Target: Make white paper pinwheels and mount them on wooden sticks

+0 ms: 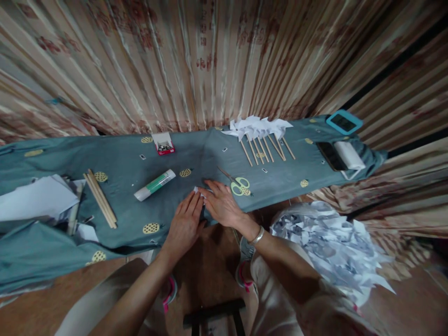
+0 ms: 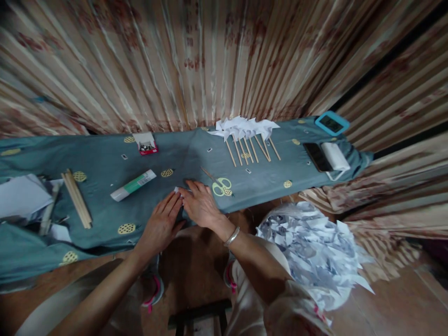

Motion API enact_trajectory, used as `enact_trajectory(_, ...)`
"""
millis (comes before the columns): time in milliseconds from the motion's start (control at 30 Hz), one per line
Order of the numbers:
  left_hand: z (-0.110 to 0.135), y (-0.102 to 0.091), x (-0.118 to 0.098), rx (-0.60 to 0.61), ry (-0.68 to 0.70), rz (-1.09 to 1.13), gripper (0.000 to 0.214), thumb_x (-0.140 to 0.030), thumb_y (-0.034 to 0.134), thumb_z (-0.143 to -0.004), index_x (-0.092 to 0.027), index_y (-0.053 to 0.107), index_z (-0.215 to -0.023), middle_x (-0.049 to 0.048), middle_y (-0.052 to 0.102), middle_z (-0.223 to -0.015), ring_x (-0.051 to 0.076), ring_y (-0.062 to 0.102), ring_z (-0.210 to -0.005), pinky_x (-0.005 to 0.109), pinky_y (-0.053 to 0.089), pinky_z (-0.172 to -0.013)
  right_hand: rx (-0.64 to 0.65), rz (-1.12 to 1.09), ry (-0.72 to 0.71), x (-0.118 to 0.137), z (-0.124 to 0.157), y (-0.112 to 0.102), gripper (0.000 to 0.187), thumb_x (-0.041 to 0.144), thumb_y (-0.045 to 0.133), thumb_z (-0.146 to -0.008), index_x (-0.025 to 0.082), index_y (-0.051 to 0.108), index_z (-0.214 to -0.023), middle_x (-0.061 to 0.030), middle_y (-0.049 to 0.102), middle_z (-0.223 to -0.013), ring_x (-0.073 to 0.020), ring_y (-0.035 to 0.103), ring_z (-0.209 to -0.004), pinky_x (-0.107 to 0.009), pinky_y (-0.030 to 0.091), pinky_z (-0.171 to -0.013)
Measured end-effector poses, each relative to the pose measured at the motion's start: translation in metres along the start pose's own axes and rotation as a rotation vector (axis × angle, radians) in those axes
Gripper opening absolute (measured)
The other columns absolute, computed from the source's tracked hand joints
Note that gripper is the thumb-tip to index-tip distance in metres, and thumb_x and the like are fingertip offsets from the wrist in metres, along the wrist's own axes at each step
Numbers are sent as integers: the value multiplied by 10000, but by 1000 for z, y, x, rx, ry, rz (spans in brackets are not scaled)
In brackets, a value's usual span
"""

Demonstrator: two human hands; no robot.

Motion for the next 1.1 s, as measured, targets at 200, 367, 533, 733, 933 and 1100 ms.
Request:
enact_trajectory(200, 0, 3, 2, -25, 2, 7, 583, -174, 575, -832, -60, 452, -1390, 244, 485, -1466, 364, 435, -1387, 532, 424, -1096, -1, -4, 7, 2, -1, -3, 430, 278, 379, -1003, 227, 506, -1410, -130, 477, -1477, -276, 433, -1295, -447, 428, -997)
enact_trajectory(367, -1, 4, 3, -30, -3, 22, 587, -180, 567, -830, -88, 448, -1397, 235, 493, -1462, 361, 439, -1385, 542, 423, -1090, 4, -3, 12, 2, -1, -4, 429, 270, 383, -1001, 216, 507, -1408, -132, 476, -1473, -272, 424, -1302, -430, 423, -1007)
enact_trajectory(533, -2, 0, 3, -2, -12, 30, 570, -166, 604, -817, -61, 477, -1363, 237, 514, -1438, 362, 461, -1361, 514, 431, -1089, 18, 8, 7, 1, -1, 0, 453, 270, 411, -986, 212, 486, -1429, -130, 452, -1499, -292, 412, -1309, -452, 414, -1013)
enact_trajectory(733, -1, -6, 5, 48, -48, 69, 613, -189, 646, -815, -47, 456, -1380, 239, 485, -1460, 352, 455, -1356, 498, 416, -1100, 28, -16, 20, 3, 0, -1, 450, 248, 386, -992, 205, 503, -1425, -138, 471, -1486, -303, 414, -1312, -461, 412, -1011)
enact_trajectory(933, 1, -9, 6, 61, -78, 89, 619, -231, 658, -830, -85, 447, -1393, 209, 486, -1470, 352, 456, -1344, 509, 411, -1090, 14, -22, 5, 2, 1, 2, 453, 238, 388, -987, 204, 508, -1423, -141, 457, -1494, -310, 418, -1301, -465, 411, -1008)
enact_trajectory(1100, -1, -8, 5, 99, -88, 76, 637, -224, 681, -822, -45, 454, -1390, 226, 434, -1510, 361, 425, -1366, 497, 397, -1099, -4, -15, -8, 0, 1, 4, 446, 256, 374, -996, 198, 515, -1416, -145, 461, -1485, -310, 415, -1300, -462, 412, -1006)
Point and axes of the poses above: each hand's wrist, its own z-axis away from the middle knuckle, its own y-axis out of the palm, x = y × z, the point moved 3 cm from there along -z, towards the middle knuckle
